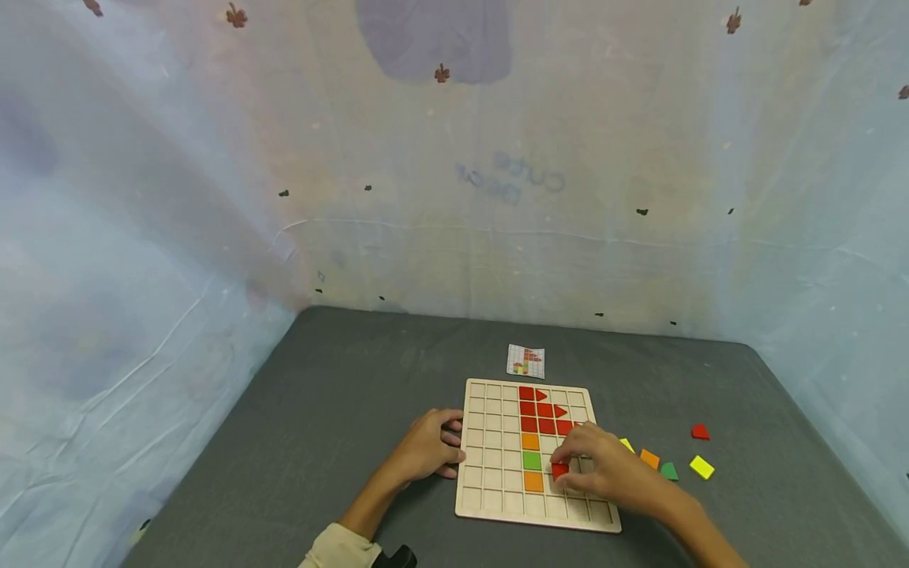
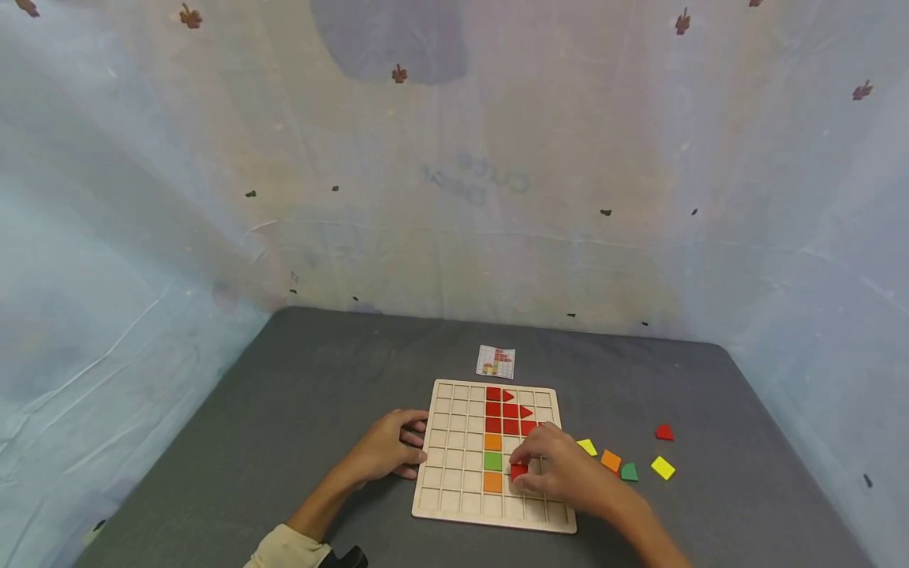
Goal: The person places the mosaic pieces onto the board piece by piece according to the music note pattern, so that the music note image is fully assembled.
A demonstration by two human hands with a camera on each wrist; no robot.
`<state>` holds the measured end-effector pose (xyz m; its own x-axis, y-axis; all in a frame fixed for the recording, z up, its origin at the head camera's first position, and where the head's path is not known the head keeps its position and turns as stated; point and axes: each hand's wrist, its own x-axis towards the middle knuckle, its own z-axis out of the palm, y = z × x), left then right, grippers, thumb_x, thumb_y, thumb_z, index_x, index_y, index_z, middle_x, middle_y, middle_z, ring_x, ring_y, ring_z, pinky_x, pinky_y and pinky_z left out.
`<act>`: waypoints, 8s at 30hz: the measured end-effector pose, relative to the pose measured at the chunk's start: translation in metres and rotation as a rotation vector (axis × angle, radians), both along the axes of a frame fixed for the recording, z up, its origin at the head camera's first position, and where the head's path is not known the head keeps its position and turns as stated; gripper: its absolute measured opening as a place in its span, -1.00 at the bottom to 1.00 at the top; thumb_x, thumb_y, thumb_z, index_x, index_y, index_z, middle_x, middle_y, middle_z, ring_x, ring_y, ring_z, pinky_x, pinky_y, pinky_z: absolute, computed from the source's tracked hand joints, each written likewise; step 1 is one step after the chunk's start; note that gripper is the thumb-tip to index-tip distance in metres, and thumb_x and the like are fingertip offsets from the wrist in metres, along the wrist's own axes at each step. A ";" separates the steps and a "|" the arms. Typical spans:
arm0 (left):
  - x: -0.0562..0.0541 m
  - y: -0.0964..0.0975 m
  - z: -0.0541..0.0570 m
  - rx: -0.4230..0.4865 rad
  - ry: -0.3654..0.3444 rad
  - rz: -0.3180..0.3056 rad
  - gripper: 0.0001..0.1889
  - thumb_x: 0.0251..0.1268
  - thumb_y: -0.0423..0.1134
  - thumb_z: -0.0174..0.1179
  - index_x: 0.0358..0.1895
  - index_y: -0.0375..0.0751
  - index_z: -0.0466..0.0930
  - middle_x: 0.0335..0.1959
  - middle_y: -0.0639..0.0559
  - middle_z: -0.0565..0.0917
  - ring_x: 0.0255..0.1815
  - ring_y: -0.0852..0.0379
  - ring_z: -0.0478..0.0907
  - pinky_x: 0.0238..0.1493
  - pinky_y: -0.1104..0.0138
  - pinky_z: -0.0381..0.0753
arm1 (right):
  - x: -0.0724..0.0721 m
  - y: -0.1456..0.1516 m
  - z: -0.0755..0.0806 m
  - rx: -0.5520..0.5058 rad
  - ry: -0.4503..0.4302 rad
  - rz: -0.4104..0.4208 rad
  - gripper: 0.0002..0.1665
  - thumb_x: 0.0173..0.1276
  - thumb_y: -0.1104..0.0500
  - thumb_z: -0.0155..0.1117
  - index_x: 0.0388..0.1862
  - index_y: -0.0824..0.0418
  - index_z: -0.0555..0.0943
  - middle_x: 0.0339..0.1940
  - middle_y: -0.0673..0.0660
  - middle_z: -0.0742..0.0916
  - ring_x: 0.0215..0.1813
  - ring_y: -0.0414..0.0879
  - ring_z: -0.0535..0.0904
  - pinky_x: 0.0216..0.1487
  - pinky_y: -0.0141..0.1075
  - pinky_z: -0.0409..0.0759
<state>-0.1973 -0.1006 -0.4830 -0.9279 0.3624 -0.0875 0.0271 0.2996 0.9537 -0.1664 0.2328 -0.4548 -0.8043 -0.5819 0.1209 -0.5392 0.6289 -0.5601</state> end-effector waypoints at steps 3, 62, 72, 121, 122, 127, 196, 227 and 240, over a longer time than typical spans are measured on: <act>0.000 0.000 0.000 -0.001 0.001 -0.002 -0.28 0.18 -0.61 0.40 0.46 -0.45 0.43 0.13 -0.21 0.52 -0.02 -0.01 0.63 -0.42 0.19 0.85 | 0.001 -0.007 0.000 0.016 -0.035 0.011 -0.75 0.38 -0.15 0.52 -0.05 -0.13 0.80 -0.10 -0.28 0.68 0.03 -0.28 0.51 0.04 -0.25 0.66; -0.001 0.000 0.001 0.005 0.004 -0.014 -0.29 0.18 -0.61 0.40 0.46 -0.47 0.43 0.11 -0.22 0.52 -0.02 -0.01 0.61 -0.42 0.19 0.85 | 0.012 -0.029 -0.001 -0.008 -0.106 0.053 -0.79 0.36 -0.05 0.57 -0.06 -0.13 0.80 -0.15 -0.28 0.72 -0.07 -0.31 0.55 -0.02 -0.30 0.61; -0.002 -0.001 -0.001 0.005 0.004 -0.011 -0.29 0.18 -0.60 0.40 0.46 -0.45 0.44 0.11 -0.21 0.52 -0.04 0.01 0.61 -0.43 0.19 0.85 | 0.008 -0.008 0.001 -0.046 -0.147 -0.038 -0.74 0.36 -0.05 0.56 -0.02 -0.10 0.75 -0.10 -0.20 0.72 -0.05 -0.28 0.60 -0.04 -0.33 0.67; -0.001 -0.001 0.000 0.009 0.002 -0.006 -0.29 0.18 -0.59 0.39 0.46 -0.46 0.43 0.12 -0.21 0.52 -0.03 0.00 0.61 -0.42 0.20 0.85 | -0.014 0.091 -0.003 0.073 -0.104 -0.311 -0.51 0.22 0.03 0.65 0.12 0.10 0.78 0.03 -0.04 0.78 0.07 -0.04 0.61 0.00 -0.16 0.67; -0.001 -0.001 0.000 0.008 0.002 -0.007 -0.29 0.18 -0.59 0.39 0.46 -0.46 0.43 0.12 -0.21 0.52 -0.03 0.01 0.61 -0.42 0.20 0.85 | -0.014 0.092 -0.002 0.079 -0.106 -0.307 -0.53 0.23 0.03 0.65 0.10 0.10 0.78 0.00 -0.05 0.77 0.03 -0.09 0.60 -0.04 -0.21 0.66; -0.001 -0.001 0.000 0.003 0.004 -0.010 -0.30 0.18 -0.59 0.40 0.46 -0.44 0.45 0.12 -0.20 0.53 -0.03 0.01 0.61 -0.42 0.20 0.85 | -0.015 0.093 -0.003 0.095 -0.119 -0.305 -0.61 0.25 0.03 0.63 0.02 0.11 0.81 -0.10 -0.08 0.75 -0.10 -0.22 0.54 -0.16 -0.30 0.61; -0.001 -0.001 -0.001 -0.004 0.003 -0.007 -0.30 0.20 -0.58 0.40 0.46 -0.44 0.44 0.12 -0.20 0.52 -0.02 -0.01 0.62 -0.42 0.20 0.85 | 0.004 -0.030 0.003 0.020 -0.112 0.028 -0.74 0.38 -0.05 0.54 -0.01 -0.05 0.75 -0.12 -0.23 0.66 -0.04 -0.26 0.51 -0.03 -0.29 0.61; -0.001 0.000 -0.003 -0.014 0.018 -0.013 -0.30 0.19 -0.58 0.39 0.45 -0.45 0.45 0.10 -0.22 0.52 -0.02 -0.03 0.60 -0.43 0.21 0.85 | 0.012 -0.055 0.001 0.049 -0.117 0.104 -0.79 0.35 -0.03 0.58 -0.07 -0.12 0.79 -0.16 -0.28 0.67 -0.04 -0.33 0.49 0.04 -0.30 0.62; -0.002 0.000 -0.002 -0.008 0.017 -0.012 -0.30 0.18 -0.58 0.40 0.45 -0.46 0.45 0.11 -0.23 0.52 -0.03 -0.02 0.61 -0.43 0.21 0.85 | 0.014 -0.057 0.000 0.030 -0.120 0.119 -0.77 0.34 0.00 0.58 -0.05 -0.14 0.78 -0.13 -0.28 0.70 -0.06 -0.34 0.49 0.01 -0.33 0.61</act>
